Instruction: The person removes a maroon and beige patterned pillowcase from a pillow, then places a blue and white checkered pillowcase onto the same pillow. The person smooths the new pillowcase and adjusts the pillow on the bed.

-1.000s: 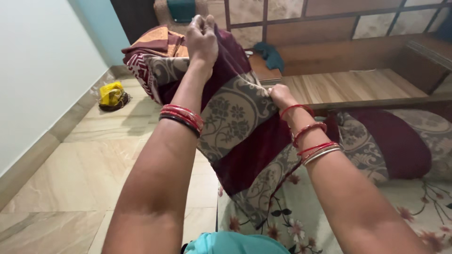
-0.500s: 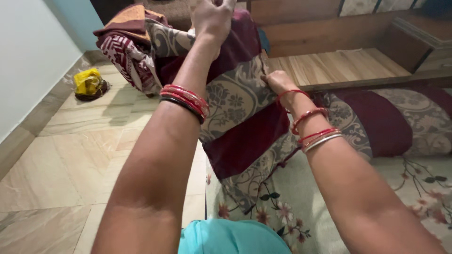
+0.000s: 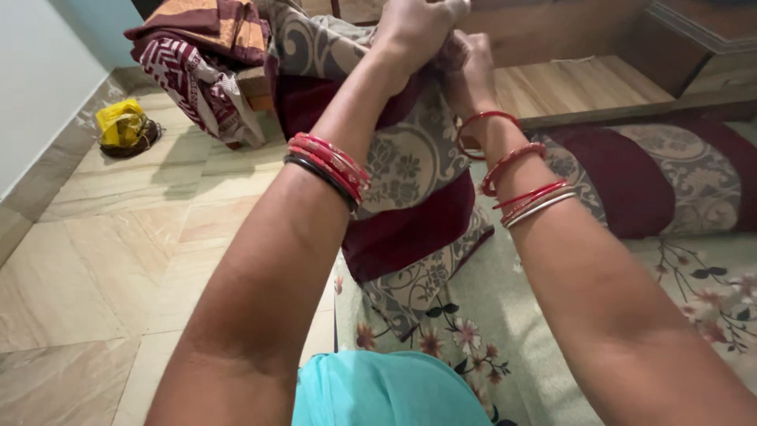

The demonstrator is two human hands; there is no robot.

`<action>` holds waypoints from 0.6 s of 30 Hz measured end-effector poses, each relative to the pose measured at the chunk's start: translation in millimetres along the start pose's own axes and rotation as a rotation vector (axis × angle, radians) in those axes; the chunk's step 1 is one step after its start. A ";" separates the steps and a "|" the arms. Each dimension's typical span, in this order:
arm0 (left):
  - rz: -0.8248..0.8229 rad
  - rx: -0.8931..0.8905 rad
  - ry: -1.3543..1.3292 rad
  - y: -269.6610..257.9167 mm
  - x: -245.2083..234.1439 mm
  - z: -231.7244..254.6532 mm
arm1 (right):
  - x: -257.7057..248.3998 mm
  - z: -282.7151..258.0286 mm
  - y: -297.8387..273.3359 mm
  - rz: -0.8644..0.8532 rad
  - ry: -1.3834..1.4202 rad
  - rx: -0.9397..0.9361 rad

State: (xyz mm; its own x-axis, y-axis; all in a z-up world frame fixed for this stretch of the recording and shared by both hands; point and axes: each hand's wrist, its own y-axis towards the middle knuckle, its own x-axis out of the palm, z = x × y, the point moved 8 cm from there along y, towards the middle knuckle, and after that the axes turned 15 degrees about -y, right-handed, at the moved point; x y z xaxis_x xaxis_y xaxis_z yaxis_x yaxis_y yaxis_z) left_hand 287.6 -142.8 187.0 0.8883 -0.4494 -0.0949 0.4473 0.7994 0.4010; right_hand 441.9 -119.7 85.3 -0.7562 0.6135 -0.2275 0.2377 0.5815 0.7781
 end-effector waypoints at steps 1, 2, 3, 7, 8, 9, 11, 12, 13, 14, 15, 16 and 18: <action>-0.028 -0.007 -0.018 -0.4 0.5 -1.4 | 0.2 -1.9 -0.5 -0.028 0.288 0.032; -0.056 -0.009 -0.034 1.1 0.7 -3.1 | -4.4 -0.4 -5.3 -0.024 0.144 0.127; -0.067 -0.007 -0.033 3.1 -1.2 -6.0 | -12.9 -0.3 -13.1 -0.022 0.000 0.221; -0.068 -0.018 0.033 13.1 -20.7 -29.1 | -22.0 -15.6 -17.8 0.002 -0.042 0.279; -0.070 -0.029 0.063 14.5 -28.5 -36.5 | -19.9 -17.8 -16.5 -0.014 -0.060 0.252; -0.020 -0.047 0.137 15.1 -42.4 -44.0 | -17.5 -19.2 -15.2 -0.029 -0.077 0.225; 0.076 -0.085 0.280 14.0 -67.4 -58.6 | -13.7 -17.8 -15.1 -0.060 -0.172 0.218; 0.118 -0.071 0.302 14.1 -76.5 -61.6 | -8.9 -16.1 -15.5 -0.077 -0.249 0.234; 0.160 -0.057 0.324 13.7 -84.6 -64.2 | -4.9 -13.9 -15.7 -0.093 -0.326 0.250; 0.203 -0.047 0.347 13.2 -90.0 -67.0 | 0.1 -10.1 -16.2 -0.120 -0.280 0.269; 0.204 -0.043 0.371 14.4 -89.8 -70.0 | 4.8 -4.9 -15.7 -0.146 -0.234 0.288; 0.205 -0.038 0.398 15.9 -90.8 -71.6 | 9.9 1.2 -13.8 -0.172 -0.185 0.305; 0.206 0.007 0.474 18.9 -91.5 -70.2 | 11.8 8.5 -7.6 -0.141 -0.218 0.248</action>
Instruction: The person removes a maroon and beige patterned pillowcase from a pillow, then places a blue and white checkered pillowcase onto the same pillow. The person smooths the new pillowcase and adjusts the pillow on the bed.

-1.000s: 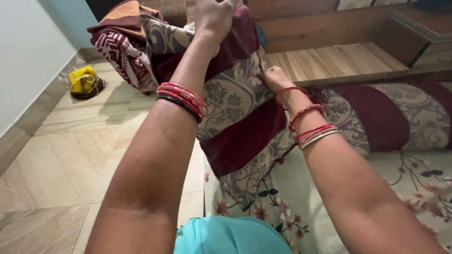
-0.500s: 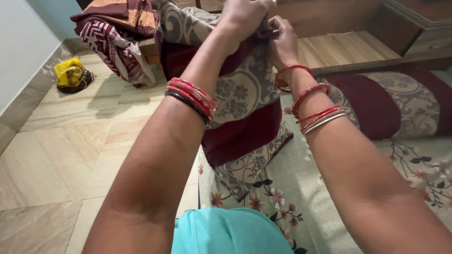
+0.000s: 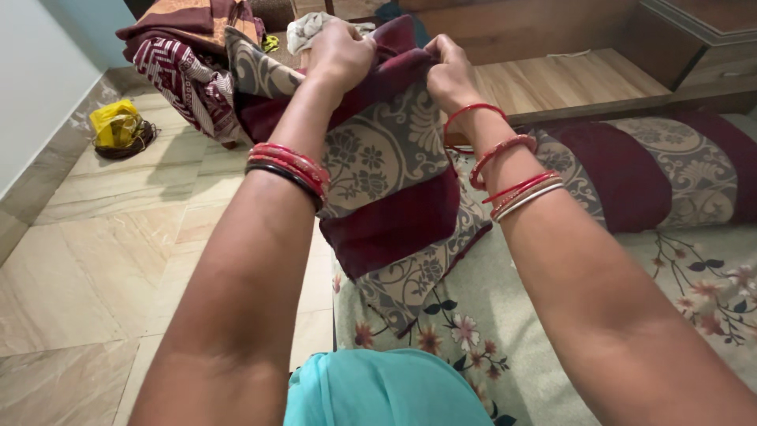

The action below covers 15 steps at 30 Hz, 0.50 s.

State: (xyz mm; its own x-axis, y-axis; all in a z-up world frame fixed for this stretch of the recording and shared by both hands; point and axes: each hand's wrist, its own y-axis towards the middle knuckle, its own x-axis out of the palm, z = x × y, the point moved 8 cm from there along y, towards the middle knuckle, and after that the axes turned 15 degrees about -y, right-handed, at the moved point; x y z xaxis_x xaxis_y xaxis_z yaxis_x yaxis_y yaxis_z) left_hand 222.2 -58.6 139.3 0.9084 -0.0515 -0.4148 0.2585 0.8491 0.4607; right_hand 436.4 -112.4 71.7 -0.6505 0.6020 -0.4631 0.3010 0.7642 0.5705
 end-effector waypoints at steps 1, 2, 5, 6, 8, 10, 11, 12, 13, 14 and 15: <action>0.009 0.043 0.045 2.3 0.0 4.4 | 0.9 1.9 2.6 0.021 -0.017 -0.026; 0.018 0.085 0.089 2.7 -0.5 9.6 | 2.7 10.4 3.7 -0.008 -0.028 0.035; -0.014 -0.002 0.182 -5.9 4.8 13.6 | 3.5 21.8 1.3 -0.088 -0.030 0.136; -0.062 -0.022 0.244 -10.2 8.8 17.0 | 2.7 17.6 2.3 -0.107 -0.008 0.114; -0.159 -0.062 0.369 -20.7 15.9 21.6 | 2.4 9.1 -0.6 -0.171 0.025 0.118; -0.181 -0.013 0.455 -31.3 19.7 28.7 | 1.3 1.6 -6.4 -0.260 0.046 0.169; -0.193 0.012 0.497 -34.5 21.6 30.7 | 0.1 -4.4 -8.7 -0.276 0.042 0.164; -0.232 -0.010 0.498 -37.9 24.4 26.7 | -1.3 -8.7 -11.9 -0.293 0.035 0.162; -0.272 -0.032 0.498 -40.4 26.7 21.1 | -2.7 -11.9 -14.8 -0.310 0.028 0.159; -0.309 -0.056 0.501 -40.8 28.9 14.8 | -5.5 -13.5 -16.2 -0.305 0.025 0.166; -0.284 -0.025 0.507 -37.8 29.6 14.1 | -9.6 -13.8 -17.6 -0.300 0.022 0.173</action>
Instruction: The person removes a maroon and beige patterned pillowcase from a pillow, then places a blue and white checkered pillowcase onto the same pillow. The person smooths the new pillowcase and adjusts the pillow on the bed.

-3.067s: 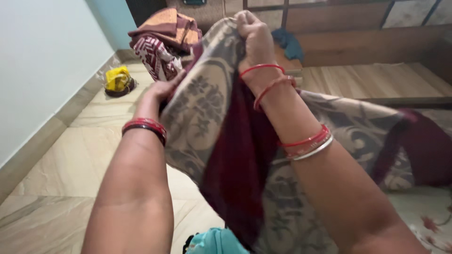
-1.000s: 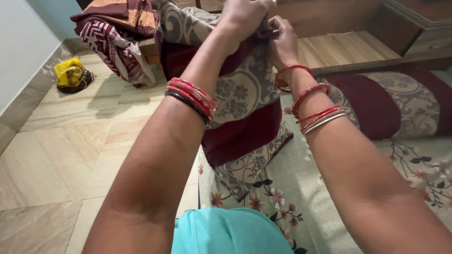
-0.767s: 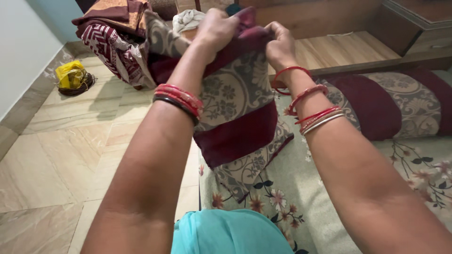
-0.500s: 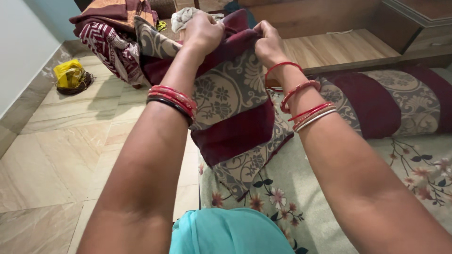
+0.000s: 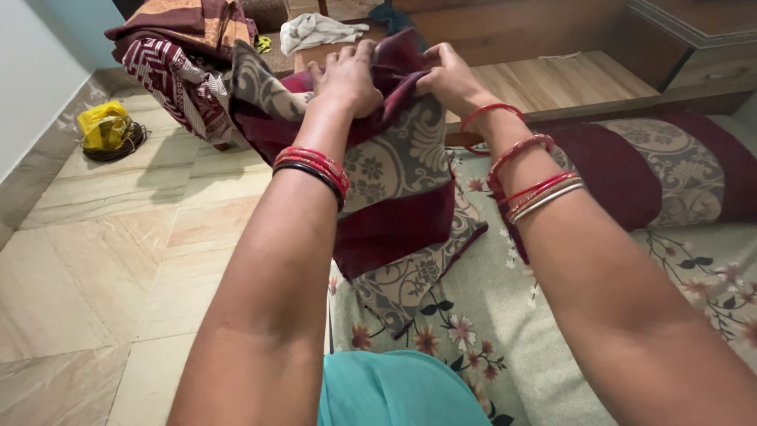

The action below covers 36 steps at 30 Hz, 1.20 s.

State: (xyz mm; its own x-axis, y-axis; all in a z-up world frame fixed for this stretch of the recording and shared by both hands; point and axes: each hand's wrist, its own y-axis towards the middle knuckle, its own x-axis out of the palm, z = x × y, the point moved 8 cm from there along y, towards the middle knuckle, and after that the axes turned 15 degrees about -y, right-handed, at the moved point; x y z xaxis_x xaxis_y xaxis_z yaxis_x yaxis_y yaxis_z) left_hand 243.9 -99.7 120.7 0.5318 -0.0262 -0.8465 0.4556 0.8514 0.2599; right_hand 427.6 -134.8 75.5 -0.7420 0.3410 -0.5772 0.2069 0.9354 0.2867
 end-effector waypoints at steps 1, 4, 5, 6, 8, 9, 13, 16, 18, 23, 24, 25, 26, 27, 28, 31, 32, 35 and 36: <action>0.030 0.020 0.012 3.3 0.3 -1.1 | -1.4 0.5 -2.8 0.004 0.001 0.009; 0.105 0.098 0.023 11.0 -0.9 -4.1 | -1.6 7.2 -8.8 -0.052 0.137 0.089; 0.129 0.128 0.021 11.7 -2.4 -3.1 | -1.2 5.5 -8.5 -0.047 0.165 0.076; 0.143 0.123 -0.010 11.4 -3.8 -3.7 | 0.2 3.0 -7.5 -0.042 0.192 0.064; 0.172 0.115 -0.074 9.6 -10.8 -1.7 | -0.7 -0.8 -8.8 -0.026 0.160 0.053; 0.193 0.132 -0.107 8.3 -15.6 3.1 | -1.3 -2.8 -10.7 -0.015 0.101 0.054; 0.236 0.219 -0.240 8.9 -29.2 30.2 | 2.3 -7.1 -9.9 -0.018 -0.097 0.049; 0.286 0.318 -0.310 11.8 -29.9 53.3 | 13.6 -14.9 0.8 0.048 0.009 -0.253; 0.314 0.376 -0.304 9.9 -23.6 62.8 | 16.9 11.3 5.3 0.132 -0.002 -0.145; 0.246 0.327 -0.423 7.0 -18.9 61.0 | 5.3 49.9 19.4 0.293 0.062 -0.076; 0.175 0.299 -0.599 12.2 -18.2 57.5 | 3.0 58.8 28.5 0.276 0.202 -0.039; 0.099 0.264 -0.775 17.2 -15.7 51.2 | 4.9 68.0 32.9 0.253 0.341 0.003; 0.021 0.227 -0.951 22.6 -11.4 43.4 | 6.0 72.8 31.7 0.236 0.382 -0.003; 0.162 0.286 -0.892 27.1 -22.9 35.5 | 3.4 77.2 26.4 0.223 0.423 -0.012; 0.302 0.343 -0.829 30.0 -32.9 26.5 | 2.1 79.3 19.9 0.209 0.464 -0.020; 0.362 0.231 -0.587 36.2 -27.3 -14.0 | -9.2 78.7 1.2 0.268 0.164 0.025; 0.321 0.148 -0.498 36.5 -21.3 -26.2 | -4.6 81.3 -1.9 0.222 0.386 0.089; 0.221 0.139 -0.298 18.2 -7.2 -34.8 | 14.9 69.4 -11.4 0.101 0.865 0.203; 0.194 0.120 -0.252 15.0 -4.7 -31.5 | 20.0 58.5 -14.2 0.079 0.903 0.186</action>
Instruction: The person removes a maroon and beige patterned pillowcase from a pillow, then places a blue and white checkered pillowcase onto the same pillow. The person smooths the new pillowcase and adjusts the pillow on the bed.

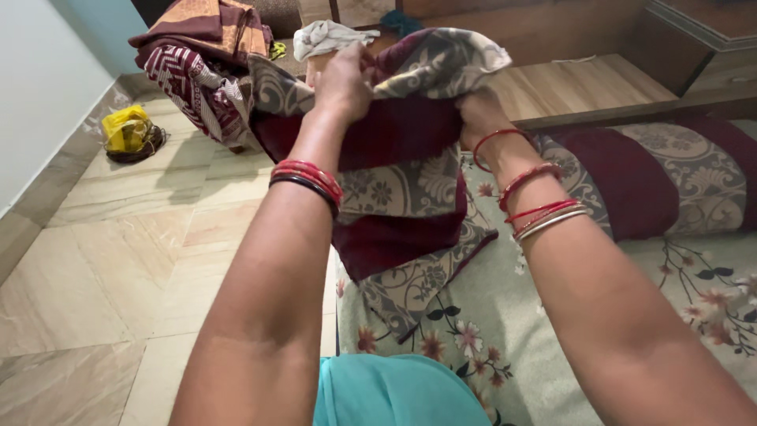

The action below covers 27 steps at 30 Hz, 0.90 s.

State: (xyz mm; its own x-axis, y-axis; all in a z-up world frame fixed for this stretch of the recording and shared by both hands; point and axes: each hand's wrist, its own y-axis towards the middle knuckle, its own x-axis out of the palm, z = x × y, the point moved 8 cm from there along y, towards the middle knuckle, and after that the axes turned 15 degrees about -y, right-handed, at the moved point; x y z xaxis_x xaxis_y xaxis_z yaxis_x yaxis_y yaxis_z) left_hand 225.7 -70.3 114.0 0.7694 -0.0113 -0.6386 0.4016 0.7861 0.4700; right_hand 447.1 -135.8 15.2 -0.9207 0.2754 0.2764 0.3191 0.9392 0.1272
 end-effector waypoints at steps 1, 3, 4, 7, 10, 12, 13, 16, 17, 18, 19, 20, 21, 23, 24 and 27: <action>-0.029 -0.017 0.047 -2.3 4.1 6.1 | 10.7 -3.3 -5.9 -0.028 0.037 -0.005; -0.098 -0.037 0.106 -5.2 6.5 17.0 | 21.4 -14.2 -18.8 -0.077 0.133 0.031; -0.139 -0.041 0.118 -6.4 7.0 21.5 | 24.4 -19.7 -24.7 -0.100 0.181 0.050; -0.207 0.032 0.109 -11.7 6.4 36.4 | 36.0 -35.2 -36.2 -0.313 0.061 0.010; -0.245 0.016 0.215 -15.1 17.2 36.3 | 24.1 -47.6 -22.6 -0.085 -0.472 -0.206; -0.254 -0.004 0.291 -8.7 30.1 30.7 | 16.8 -52.5 -20.0 0.029 -0.585 -0.304; -0.256 -0.001 0.304 -6.1 39.5 26.3 | 13.9 -54.5 -19.9 0.084 -0.642 -0.349; -0.152 0.105 0.272 0.9 54.1 12.8 | -13.7 -49.6 -9.7 0.329 -0.794 -0.232; -0.097 0.161 0.249 3.8 53.2 13.6 | -10.5 -46.4 -3.8 0.218 -0.692 -0.275; -0.120 0.119 0.242 6.3 53.5 8.2 | -7.2 -41.9 0.3 0.108 -0.588 -0.317; -0.147 0.076 0.234 5.4 53.1 5.3 | -4.7 -37.1 2.2 0.000 -0.484 -0.352; -0.174 0.033 0.225 2.9 51.0 4.8 | -10.0 -28.0 5.9 0.001 -0.442 -0.291; -0.192 -0.026 0.191 -0.3 46.4 4.0 | -12.5 -18.8 8.3 0.003 -0.397 -0.231; -0.226 -0.144 0.122 -7.8 37.3 2.6 | -10.7 -9.0 8.3 0.011 -0.353 -0.140; -0.220 -0.168 0.098 -9.9 33.6 3.9 | -6.3 -8.5 5.5 0.017 -0.354 -0.109; -0.182 -0.207 0.061 -8.0 34.7 3.6 | 14.4 -13.4 -10.3 -0.077 -0.253 0.074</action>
State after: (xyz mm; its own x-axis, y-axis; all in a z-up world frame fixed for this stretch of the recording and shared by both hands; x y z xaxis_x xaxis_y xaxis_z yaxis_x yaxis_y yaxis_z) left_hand 251.0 -79.2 90.2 0.6599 -0.1317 -0.7397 0.4158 0.8840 0.2136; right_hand 433.6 -144.3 30.6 -0.9714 0.2367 0.0205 0.2375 0.9691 0.0660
